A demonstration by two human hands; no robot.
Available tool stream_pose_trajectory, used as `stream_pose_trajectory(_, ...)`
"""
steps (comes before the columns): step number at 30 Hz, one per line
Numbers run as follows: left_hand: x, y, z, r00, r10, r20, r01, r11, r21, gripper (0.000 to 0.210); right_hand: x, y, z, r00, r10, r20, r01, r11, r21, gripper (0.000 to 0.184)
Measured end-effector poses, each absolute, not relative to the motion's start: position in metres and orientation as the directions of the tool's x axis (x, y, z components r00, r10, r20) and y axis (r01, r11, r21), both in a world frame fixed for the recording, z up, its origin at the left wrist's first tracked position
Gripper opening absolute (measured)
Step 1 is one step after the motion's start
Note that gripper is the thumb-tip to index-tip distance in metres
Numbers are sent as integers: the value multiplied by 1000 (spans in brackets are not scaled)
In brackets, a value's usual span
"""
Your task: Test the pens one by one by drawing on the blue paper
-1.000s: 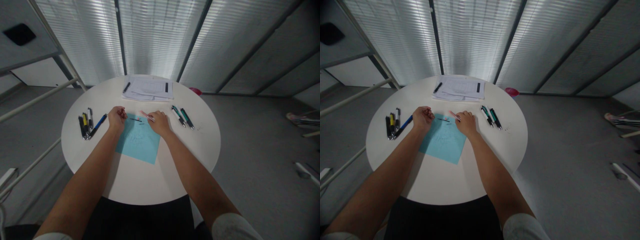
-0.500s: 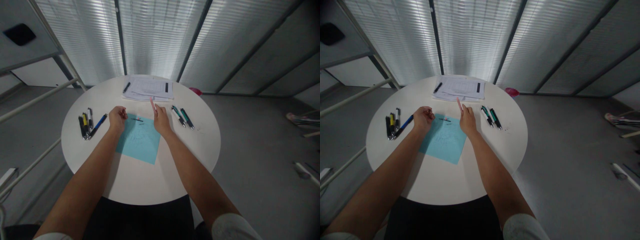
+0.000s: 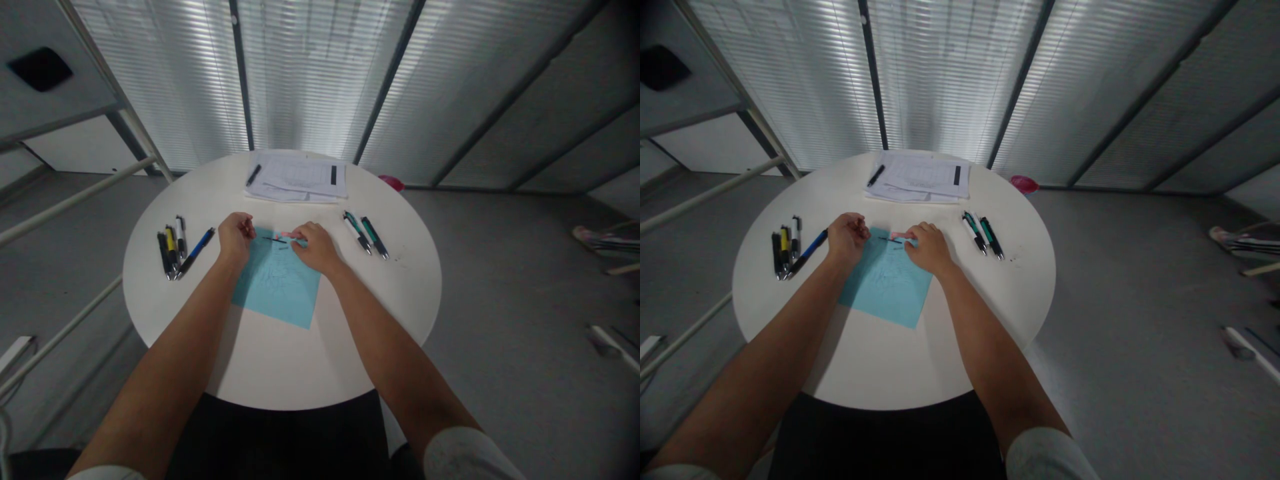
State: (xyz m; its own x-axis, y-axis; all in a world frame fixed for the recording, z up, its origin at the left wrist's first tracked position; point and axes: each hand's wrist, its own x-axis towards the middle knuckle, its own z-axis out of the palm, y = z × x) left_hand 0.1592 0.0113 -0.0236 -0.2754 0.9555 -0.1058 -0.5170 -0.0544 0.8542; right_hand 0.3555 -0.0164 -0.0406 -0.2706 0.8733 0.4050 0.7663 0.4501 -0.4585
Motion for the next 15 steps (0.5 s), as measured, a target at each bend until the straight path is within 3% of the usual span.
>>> stream_pose_trajectory(5, 159, 12, -24, -265, 958, -105, -520, -51, 853, 2, 354, -16, -41, -343, 890, 300, 791, 446, -418, 11)
stream_pose_trajectory(15, 161, 11, -23, -286, 952, -111, -522, -57, 851, 1, 355, -15, -40, -334, 893, 301, 795, 438, -419, 12)
